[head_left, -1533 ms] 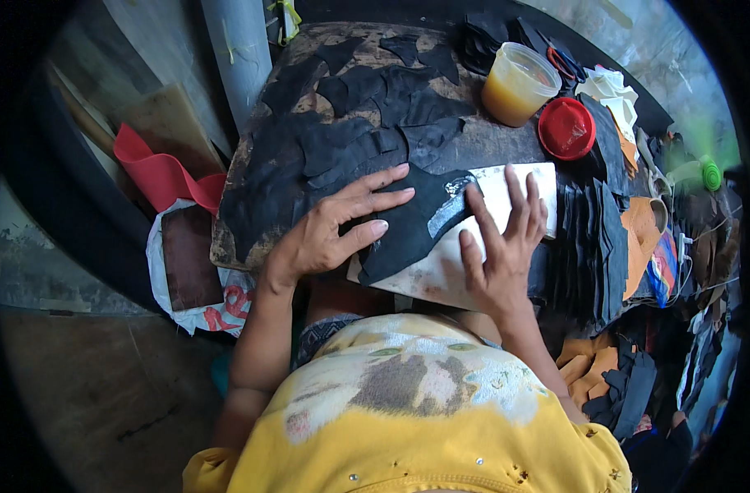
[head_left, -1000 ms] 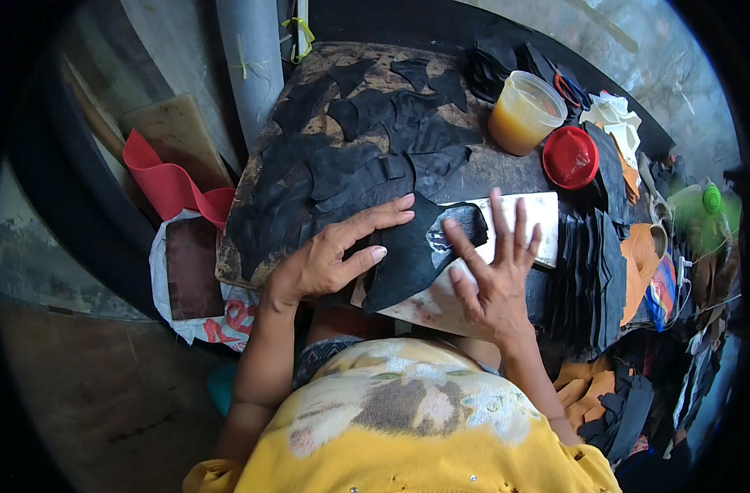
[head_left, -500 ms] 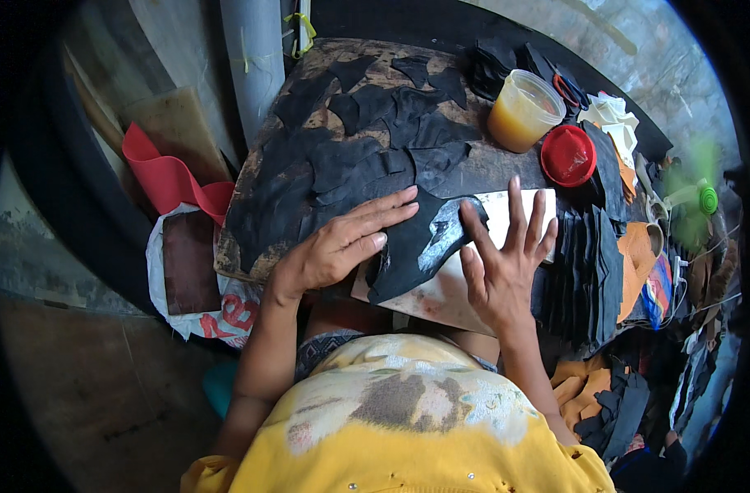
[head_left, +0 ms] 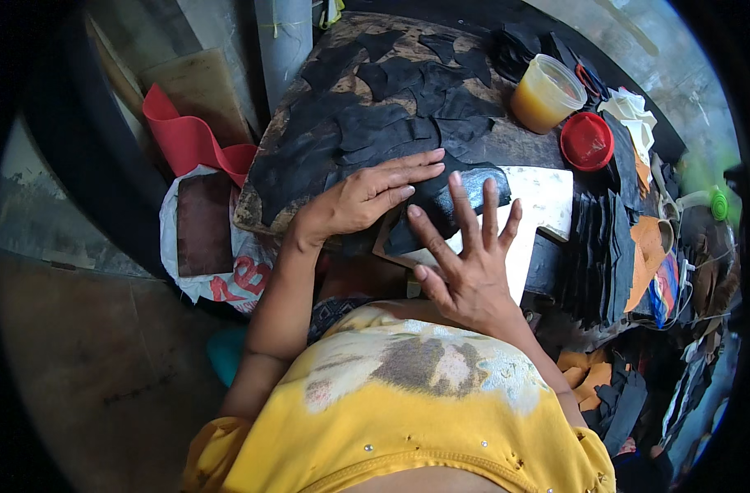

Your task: The person repeatedly rubs black leather pieces on a white rectangular board using both hands. They pick up individual pieces, rub them against the board, and place them back down, continuing this cycle throughout the clip.

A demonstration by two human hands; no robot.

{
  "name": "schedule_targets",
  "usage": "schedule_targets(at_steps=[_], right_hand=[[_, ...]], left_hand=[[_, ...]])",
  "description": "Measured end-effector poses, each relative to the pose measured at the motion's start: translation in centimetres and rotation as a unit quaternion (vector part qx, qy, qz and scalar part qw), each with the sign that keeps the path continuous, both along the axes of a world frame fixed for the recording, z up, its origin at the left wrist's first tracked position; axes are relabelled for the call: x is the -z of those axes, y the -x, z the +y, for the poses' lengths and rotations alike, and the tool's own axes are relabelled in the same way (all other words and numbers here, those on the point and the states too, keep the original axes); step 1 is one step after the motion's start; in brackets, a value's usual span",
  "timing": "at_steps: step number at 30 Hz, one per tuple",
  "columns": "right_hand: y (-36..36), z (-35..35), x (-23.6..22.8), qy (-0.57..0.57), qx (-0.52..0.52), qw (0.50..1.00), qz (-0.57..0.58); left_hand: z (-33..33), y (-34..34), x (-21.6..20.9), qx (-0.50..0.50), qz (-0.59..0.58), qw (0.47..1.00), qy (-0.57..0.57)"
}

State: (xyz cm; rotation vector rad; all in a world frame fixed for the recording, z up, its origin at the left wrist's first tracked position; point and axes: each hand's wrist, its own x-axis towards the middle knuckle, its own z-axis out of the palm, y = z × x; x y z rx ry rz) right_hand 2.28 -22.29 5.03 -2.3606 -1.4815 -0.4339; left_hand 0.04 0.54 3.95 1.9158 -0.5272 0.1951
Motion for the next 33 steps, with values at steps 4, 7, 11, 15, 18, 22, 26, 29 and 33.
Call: schedule_targets(at_steps=[4,7,11,15,18,22,26,29,33], right_hand=[[-0.2,-0.3,-0.9,-0.026,-0.084,0.992,0.093],[-2.8,-1.2,-1.3,-0.232,-0.05,0.925,0.296],[-6.1,-1.6,-0.4,-0.1,0.113,0.986,0.075],[-5.2,-1.8,0.5,-0.012,0.219,0.973,-0.075],[-3.3,-1.9,0.4,-0.015,0.148,0.988,-0.045],[-3.8,-2.1,-0.2,-0.034,0.14,0.989,-0.035],[-5.7,-1.9,-0.3,-0.012,0.181,0.983,-0.039],[-5.2,-1.2,-0.3,0.019,0.145,0.989,-0.034],[-4.4,0.4,-0.7,0.044,0.118,0.992,-0.029]], left_hand=[[0.0,-0.2,0.1,-0.006,-0.003,1.0,-0.011],[-0.4,-0.1,0.1,-0.051,-0.018,0.998,-0.045],[-1.1,-0.2,0.1,-0.08,-0.024,0.995,-0.053],[-1.3,-0.3,0.4,-0.093,0.033,0.995,0.011],[-1.3,-0.3,0.8,-0.076,0.033,0.994,0.069],[-1.1,-0.4,1.2,-0.064,0.025,0.995,0.074],[-1.1,-0.4,1.3,-0.048,0.029,0.993,0.108],[-1.0,-0.2,1.2,-0.03,0.049,0.987,0.15],[-1.0,0.2,1.2,-0.022,0.063,0.981,0.185]])
